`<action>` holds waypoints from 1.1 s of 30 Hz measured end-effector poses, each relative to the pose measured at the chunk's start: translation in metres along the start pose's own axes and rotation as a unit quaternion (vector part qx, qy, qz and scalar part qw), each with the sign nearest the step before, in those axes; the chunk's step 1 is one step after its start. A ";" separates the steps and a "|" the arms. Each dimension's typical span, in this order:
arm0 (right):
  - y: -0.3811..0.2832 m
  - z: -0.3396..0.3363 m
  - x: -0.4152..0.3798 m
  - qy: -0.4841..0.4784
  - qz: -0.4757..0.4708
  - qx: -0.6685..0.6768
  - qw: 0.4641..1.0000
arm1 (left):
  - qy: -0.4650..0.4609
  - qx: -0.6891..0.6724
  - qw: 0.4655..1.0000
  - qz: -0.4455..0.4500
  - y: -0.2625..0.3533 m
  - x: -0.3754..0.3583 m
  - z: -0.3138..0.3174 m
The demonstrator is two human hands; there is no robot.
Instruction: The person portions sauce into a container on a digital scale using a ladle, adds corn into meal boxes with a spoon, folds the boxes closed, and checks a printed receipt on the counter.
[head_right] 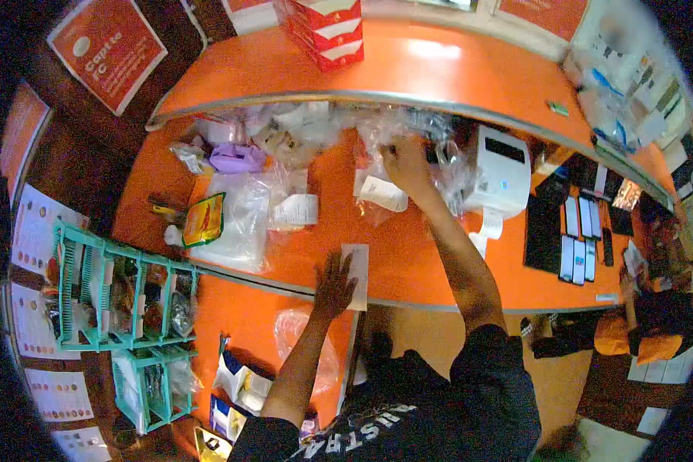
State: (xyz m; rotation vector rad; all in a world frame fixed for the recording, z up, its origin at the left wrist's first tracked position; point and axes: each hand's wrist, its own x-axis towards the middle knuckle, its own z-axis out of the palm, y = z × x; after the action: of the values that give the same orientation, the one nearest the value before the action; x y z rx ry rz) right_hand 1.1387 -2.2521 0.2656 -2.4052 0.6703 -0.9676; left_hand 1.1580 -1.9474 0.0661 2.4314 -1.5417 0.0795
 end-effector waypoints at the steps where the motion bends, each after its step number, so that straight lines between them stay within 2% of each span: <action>1: -0.033 -0.033 0.010 0.001 -0.001 0.009 1.000 | -0.006 -0.001 1.000 0.000 0.000 0.001 0.001; 2: -0.045 -0.051 0.024 0.006 -0.008 0.007 1.000 | -0.012 -0.001 1.000 0.002 0.000 0.002 0.002; 4: -0.060 -0.081 0.054 -0.004 0.153 0.186 0.970 | 0.000 0.000 1.000 0.001 -0.002 0.002 0.009; 5: -0.069 -0.096 0.071 -0.011 0.165 0.320 0.933 | 0.005 0.001 1.000 0.000 -0.003 0.006 0.007; 6: -0.068 -0.107 0.090 -0.008 0.163 0.371 0.914 | -0.033 0.002 0.999 -0.012 -0.002 0.011 0.005; 7: -0.067 -0.118 0.112 -0.007 0.159 0.421 0.893 | -0.018 0.006 1.000 -0.009 -0.002 0.014 0.004; 9: -0.067 -0.127 0.153 0.055 0.139 0.406 0.901 | 0.006 -0.010 1.000 -0.007 -0.002 0.010 0.008; 14: -0.054 -0.153 0.233 0.035 0.100 0.363 0.926 | -0.013 0.026 0.999 -0.030 0.004 0.011 -0.003; 16: -0.038 -0.145 0.253 0.020 0.060 0.208 0.976 | -0.008 0.008 1.000 -0.025 0.002 0.012 -0.007; 17: -0.029 -0.137 0.262 0.022 0.061 0.207 0.976 | -0.009 0.007 1.000 -0.023 0.001 0.012 -0.005; 19: -0.006 -0.118 0.277 0.057 0.037 0.041 0.997 | 0.010 0.021 1.000 -0.017 0.001 0.010 -0.001; 20: 0.011 -0.110 0.287 0.058 0.041 0.040 0.997 | 0.006 0.020 1.000 -0.015 0.001 0.011 -0.002; 22: 0.047 -0.098 0.295 0.064 -0.056 -0.005 0.996 | -0.006 -0.014 1.000 -0.025 0.001 0.012 -0.005; 23: 0.048 -0.094 0.286 0.057 -0.042 -0.007 0.997 | -0.021 -0.019 0.999 -0.023 0.000 0.011 -0.004; 25: 0.047 -0.083 0.265 0.171 -0.079 -0.028 0.982 | -0.020 -0.012 1.000 -0.019 0.000 0.011 -0.001; 27: -0.001 -0.097 0.193 0.174 -0.098 0.061 0.978 | -0.030 -0.016 0.999 -0.024 0.001 0.013 -0.003; 28: -0.019 -0.105 0.145 0.153 -0.062 0.026 0.986 | -0.029 -0.016 0.999 -0.033 0.000 0.014 -0.004; 29: -0.019 -0.105 0.101 0.117 -0.077 0.058 0.988 | -0.036 -0.023 0.998 -0.035 0.000 0.014 -0.003; 30: -0.010 -0.102 0.061 0.121 -0.096 -0.004 0.988 | -0.031 -0.019 0.999 -0.035 0.000 0.014 -0.002; 32: 0.021 -0.103 0.004 0.012 -0.038 -0.108 0.993 | -0.010 0.004 1.000 -0.028 0.000 0.013 -0.002; 33: 0.037 -0.100 -0.006 0.007 -0.034 -0.110 0.993 | -0.015 0.000 0.999 -0.028 0.000 0.016 -0.004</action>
State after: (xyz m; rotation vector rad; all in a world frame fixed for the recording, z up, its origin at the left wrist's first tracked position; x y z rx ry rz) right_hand 1.0530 -2.3004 0.3061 -2.6301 0.7393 -0.9827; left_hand 1.1654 -1.9609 0.0725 2.4848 -1.4842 0.0315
